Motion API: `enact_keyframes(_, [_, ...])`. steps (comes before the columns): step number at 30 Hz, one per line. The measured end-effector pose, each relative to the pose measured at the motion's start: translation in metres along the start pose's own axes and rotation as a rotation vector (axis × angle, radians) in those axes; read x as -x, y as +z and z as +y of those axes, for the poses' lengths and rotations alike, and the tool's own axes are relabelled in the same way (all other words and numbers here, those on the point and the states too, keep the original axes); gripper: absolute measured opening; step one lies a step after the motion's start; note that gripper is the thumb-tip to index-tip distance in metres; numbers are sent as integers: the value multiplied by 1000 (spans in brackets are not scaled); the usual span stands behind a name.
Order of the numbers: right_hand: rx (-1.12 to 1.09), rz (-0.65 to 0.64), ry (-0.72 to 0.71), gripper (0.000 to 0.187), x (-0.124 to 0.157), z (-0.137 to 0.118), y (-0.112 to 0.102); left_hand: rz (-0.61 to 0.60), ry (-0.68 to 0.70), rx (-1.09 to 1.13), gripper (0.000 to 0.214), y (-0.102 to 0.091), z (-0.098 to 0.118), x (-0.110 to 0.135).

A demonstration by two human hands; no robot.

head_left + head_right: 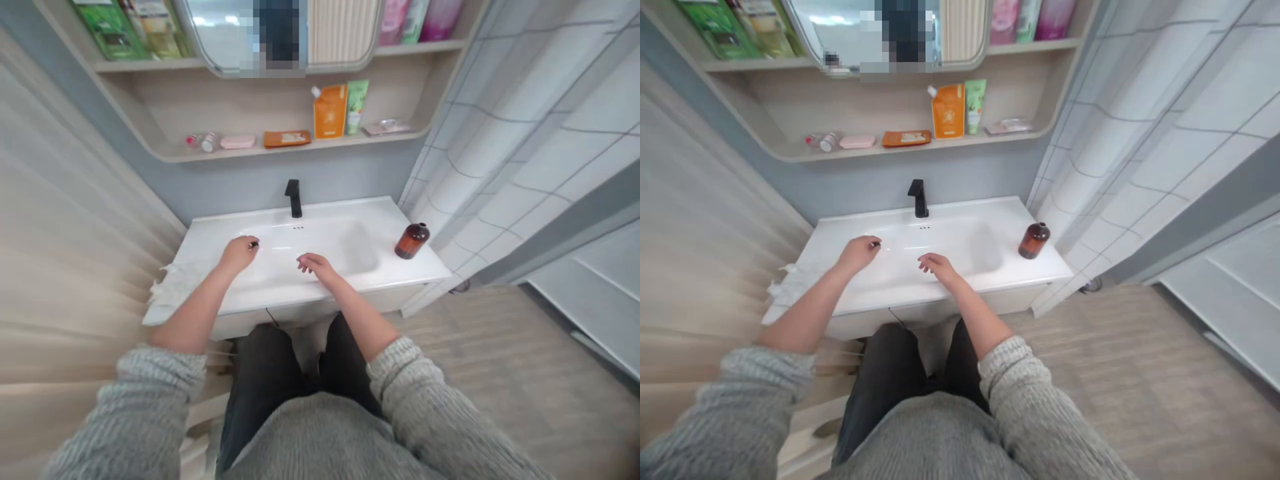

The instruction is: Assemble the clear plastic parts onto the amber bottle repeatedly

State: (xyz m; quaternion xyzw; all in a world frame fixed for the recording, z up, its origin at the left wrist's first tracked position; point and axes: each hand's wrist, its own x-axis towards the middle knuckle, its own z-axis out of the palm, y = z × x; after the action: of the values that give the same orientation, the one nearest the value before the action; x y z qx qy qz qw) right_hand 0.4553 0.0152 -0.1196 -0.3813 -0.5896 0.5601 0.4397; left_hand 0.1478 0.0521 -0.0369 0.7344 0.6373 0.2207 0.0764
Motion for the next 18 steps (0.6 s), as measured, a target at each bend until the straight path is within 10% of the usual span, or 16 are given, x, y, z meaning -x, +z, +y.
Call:
enact_keyframes(5, [147, 158, -108, 38, 3, 0, 4, 62, 99, 240, 20, 71, 71, 59])
enact_keyframes(10, [386, 327, -160, 32, 11, -13, -10, 131, 48, 176, 18, 90, 71, 74])
enact_keyframes(14, [571, 470, -263, 40, 42, -37, -57, 69, 112, 81, 24, 88, 61, 71])
enact_keyframes(18, [932, 927, -311, 70, 93, -58, -135, 15, 173, 30, 29, 91, 66, 72])
